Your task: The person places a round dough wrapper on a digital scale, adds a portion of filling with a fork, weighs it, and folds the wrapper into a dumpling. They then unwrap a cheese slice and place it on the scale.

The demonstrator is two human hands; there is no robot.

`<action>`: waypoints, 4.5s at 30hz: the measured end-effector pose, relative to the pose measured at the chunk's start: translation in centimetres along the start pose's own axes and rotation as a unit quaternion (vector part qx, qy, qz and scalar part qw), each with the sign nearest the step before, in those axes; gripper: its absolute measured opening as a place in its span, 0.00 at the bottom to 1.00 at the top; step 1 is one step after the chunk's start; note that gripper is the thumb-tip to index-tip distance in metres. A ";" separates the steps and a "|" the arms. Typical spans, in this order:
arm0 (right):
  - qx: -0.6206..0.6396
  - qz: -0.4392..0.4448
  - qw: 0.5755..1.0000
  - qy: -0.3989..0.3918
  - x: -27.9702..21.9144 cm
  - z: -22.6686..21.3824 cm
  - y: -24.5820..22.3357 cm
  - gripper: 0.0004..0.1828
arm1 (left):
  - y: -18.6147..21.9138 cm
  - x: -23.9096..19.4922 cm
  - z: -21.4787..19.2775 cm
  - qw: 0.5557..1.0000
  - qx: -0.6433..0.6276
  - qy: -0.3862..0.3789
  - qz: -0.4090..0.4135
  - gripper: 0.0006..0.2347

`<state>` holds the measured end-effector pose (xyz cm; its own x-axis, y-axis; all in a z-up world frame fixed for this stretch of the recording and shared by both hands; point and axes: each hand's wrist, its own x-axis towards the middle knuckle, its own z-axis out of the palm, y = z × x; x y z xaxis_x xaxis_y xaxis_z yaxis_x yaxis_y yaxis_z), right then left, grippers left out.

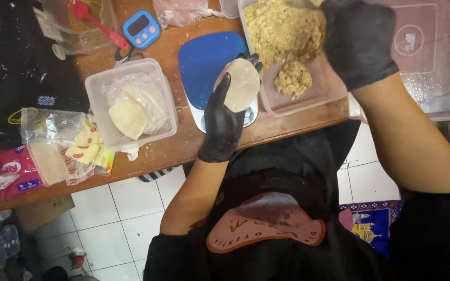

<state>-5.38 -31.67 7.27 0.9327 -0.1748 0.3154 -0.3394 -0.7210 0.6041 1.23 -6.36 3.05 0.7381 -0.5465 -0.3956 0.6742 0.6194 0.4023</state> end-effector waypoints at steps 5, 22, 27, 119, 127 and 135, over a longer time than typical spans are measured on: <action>0.051 -0.018 0.998 0.031 -0.6 -2.1 -1.1 0.13 | -0.7 0.4 -0.8 1.000 0.022 -0.001 0.007 0.22; 0.043 -0.033 0.998 0.027 -1.8 -2.6 -0.2 0.17 | 1.5 1.9 1.2 0.997 0.036 0.069 0.007 0.25; 0.140 -0.048 0.988 0.038 -1.2 -2.6 -0.8 0.26 | 1.8 2.0 1.8 0.998 0.063 0.003 -0.017 0.24; 0.329 -0.169 0.928 -0.051 1.4 -13.4 -3.8 0.07 | 2.6 0.9 -3.6 0.952 -0.163 -0.258 -0.031 0.20; 0.337 -0.163 0.925 -0.063 1.3 -12.8 -3.3 0.08 | 3.1 -0.5 -2.6 0.967 -0.134 -0.212 -0.036 0.18; 0.270 -0.077 0.960 0.022 -3.3 -7.8 1.0 0.04 | 4.5 -1.4 -2.6 0.976 -0.088 -0.197 -0.022 0.23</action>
<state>-9.78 -26.56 12.50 0.9565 -0.0184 0.2912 -0.0744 -0.9804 0.1825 3.17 -1.34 3.26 0.6843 -0.7276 -0.0480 0.7165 0.6587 0.2295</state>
